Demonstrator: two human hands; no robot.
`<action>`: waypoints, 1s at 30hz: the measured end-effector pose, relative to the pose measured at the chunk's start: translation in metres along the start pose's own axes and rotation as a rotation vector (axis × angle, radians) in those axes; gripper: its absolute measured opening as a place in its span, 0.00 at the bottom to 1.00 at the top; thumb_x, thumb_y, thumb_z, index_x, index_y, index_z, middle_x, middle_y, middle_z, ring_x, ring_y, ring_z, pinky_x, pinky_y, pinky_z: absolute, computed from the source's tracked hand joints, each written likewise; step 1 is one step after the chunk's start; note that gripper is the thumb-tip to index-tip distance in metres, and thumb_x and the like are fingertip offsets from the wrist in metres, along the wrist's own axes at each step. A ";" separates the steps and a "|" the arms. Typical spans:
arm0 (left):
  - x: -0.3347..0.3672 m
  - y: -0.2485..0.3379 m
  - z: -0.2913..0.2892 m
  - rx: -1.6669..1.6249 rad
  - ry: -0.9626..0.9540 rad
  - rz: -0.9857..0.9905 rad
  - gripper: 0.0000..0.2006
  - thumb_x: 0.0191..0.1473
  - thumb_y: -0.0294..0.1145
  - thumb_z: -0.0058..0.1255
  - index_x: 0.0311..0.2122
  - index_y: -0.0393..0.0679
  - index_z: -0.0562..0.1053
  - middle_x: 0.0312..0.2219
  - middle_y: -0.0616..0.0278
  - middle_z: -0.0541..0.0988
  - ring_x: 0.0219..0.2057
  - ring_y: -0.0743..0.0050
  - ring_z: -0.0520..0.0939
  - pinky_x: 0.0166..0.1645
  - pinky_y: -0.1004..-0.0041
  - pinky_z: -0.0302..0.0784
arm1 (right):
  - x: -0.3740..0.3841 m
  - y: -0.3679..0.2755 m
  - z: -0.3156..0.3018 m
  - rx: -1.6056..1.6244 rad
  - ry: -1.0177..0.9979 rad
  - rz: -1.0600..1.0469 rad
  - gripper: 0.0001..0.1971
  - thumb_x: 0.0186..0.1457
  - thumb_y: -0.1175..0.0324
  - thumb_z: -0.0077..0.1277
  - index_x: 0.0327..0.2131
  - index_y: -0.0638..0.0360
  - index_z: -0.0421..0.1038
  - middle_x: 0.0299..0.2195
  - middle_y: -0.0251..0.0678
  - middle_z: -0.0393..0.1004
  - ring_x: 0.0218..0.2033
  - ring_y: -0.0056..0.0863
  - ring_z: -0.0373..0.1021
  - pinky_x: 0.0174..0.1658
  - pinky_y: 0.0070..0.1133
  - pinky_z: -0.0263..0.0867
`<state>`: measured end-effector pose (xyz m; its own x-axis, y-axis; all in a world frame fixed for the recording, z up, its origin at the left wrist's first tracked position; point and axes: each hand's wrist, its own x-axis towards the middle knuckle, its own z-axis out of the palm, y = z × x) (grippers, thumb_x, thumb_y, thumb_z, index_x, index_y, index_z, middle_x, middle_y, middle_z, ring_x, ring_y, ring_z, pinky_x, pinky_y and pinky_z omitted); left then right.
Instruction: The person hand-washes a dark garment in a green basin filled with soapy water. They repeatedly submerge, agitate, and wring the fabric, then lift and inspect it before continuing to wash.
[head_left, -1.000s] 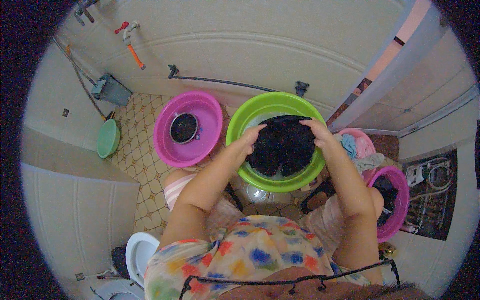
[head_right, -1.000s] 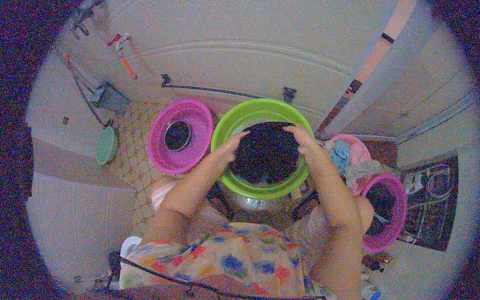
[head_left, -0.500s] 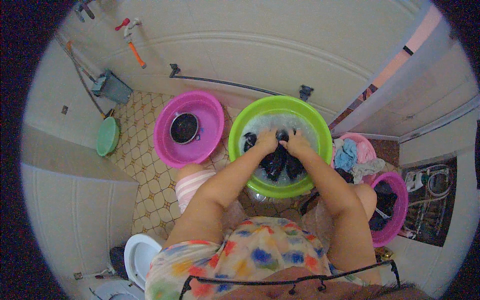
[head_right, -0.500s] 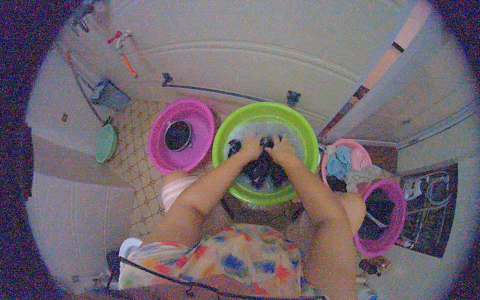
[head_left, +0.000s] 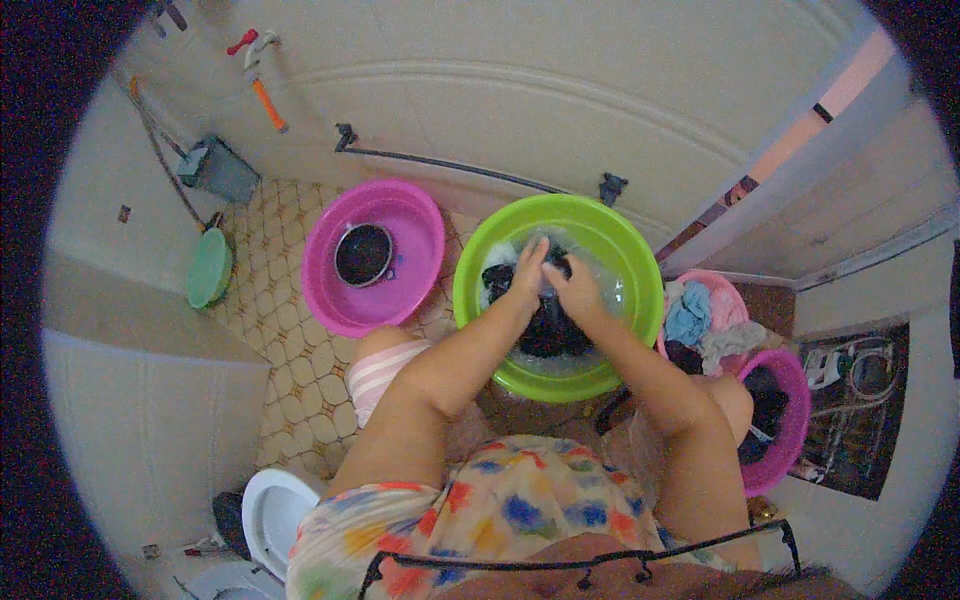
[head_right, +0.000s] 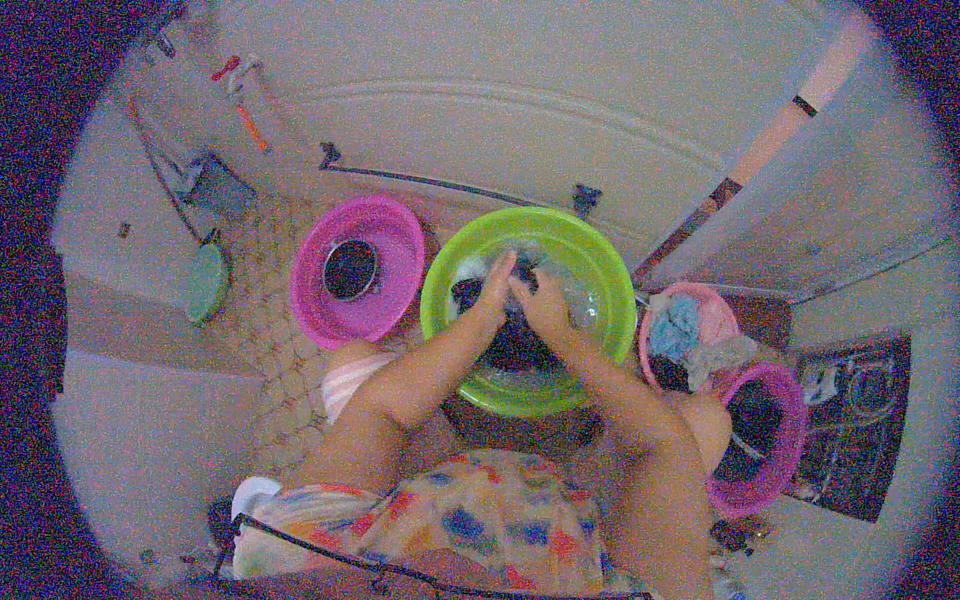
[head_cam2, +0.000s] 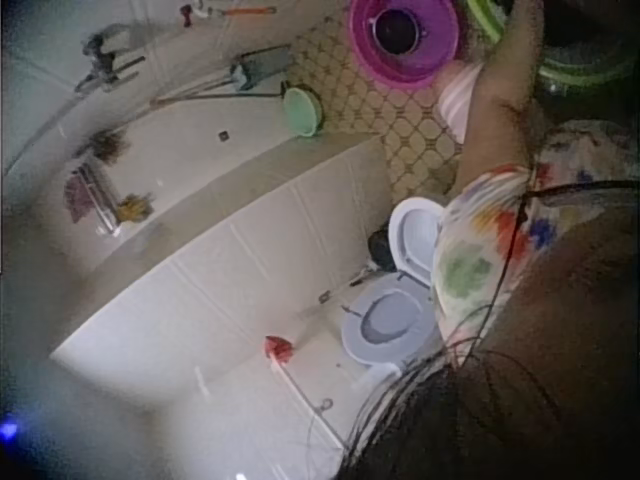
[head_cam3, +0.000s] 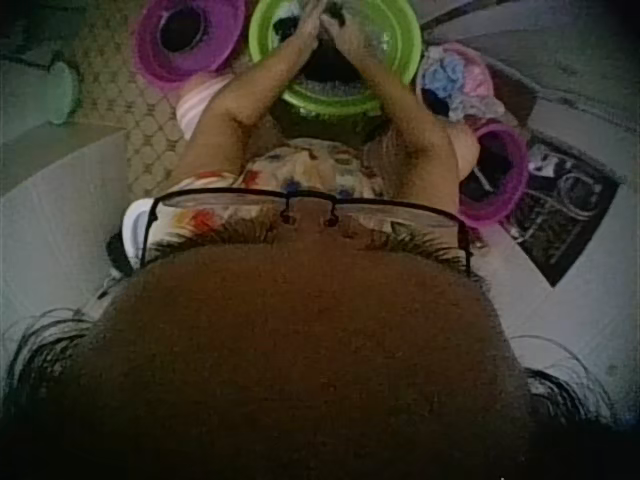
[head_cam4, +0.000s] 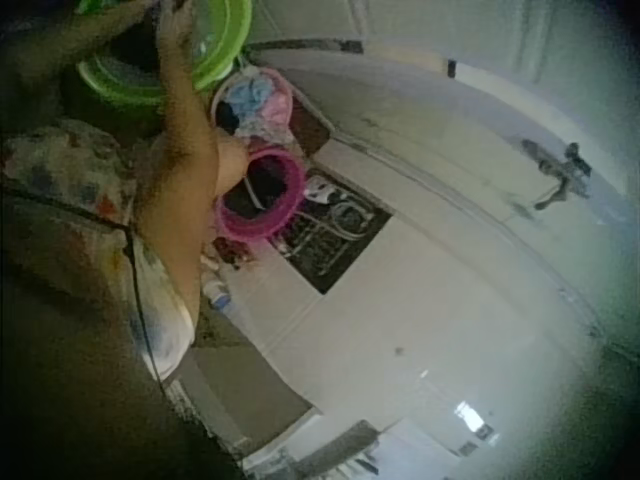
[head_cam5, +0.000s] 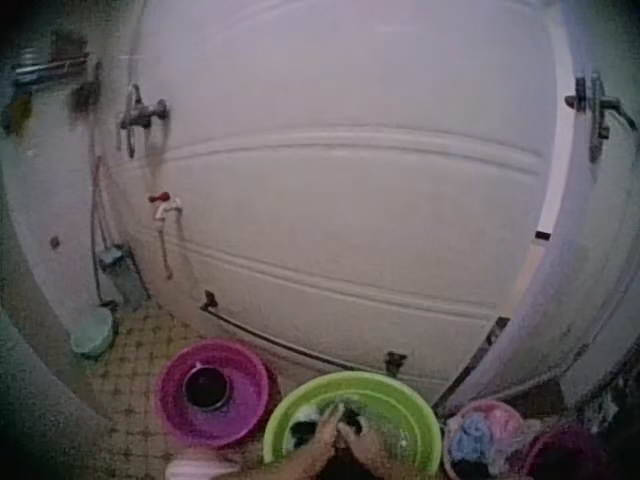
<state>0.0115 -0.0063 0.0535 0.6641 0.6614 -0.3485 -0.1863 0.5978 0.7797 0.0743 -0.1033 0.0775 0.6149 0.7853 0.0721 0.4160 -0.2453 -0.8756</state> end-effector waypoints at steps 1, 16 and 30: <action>0.004 -0.004 -0.007 -0.084 -0.002 0.007 0.23 0.48 0.42 0.50 0.47 0.43 0.63 0.39 0.58 0.70 0.39 0.65 0.72 0.42 0.66 0.68 | -0.007 -0.011 -0.001 -0.059 -0.001 -0.076 0.22 0.46 0.55 0.50 0.39 0.64 0.66 0.36 0.51 0.68 0.39 0.45 0.65 0.42 0.31 0.60; -0.022 -0.019 0.026 -0.049 -0.052 -0.269 0.16 0.52 0.42 0.38 0.37 0.41 0.69 0.34 0.60 0.73 0.37 0.71 0.73 0.38 0.69 0.69 | 0.035 0.080 -0.012 -0.503 -0.042 -0.110 0.21 0.51 0.56 0.38 0.36 0.67 0.67 0.34 0.57 0.68 0.37 0.53 0.65 0.41 0.37 0.60; 0.001 -0.008 -0.013 0.353 0.160 -0.010 0.17 0.50 0.21 0.29 0.37 0.47 0.72 0.32 0.58 0.73 0.33 0.66 0.73 0.39 0.68 0.70 | 0.031 0.059 -0.018 -0.564 -0.465 0.360 0.27 0.47 0.56 0.48 0.48 0.62 0.59 0.43 0.53 0.65 0.46 0.47 0.62 0.48 0.35 0.58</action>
<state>0.0041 -0.0049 0.0404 0.5381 0.7351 -0.4125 0.0988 0.4309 0.8969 0.1296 -0.1038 0.0370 0.4855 0.7292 -0.4822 0.5974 -0.6794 -0.4260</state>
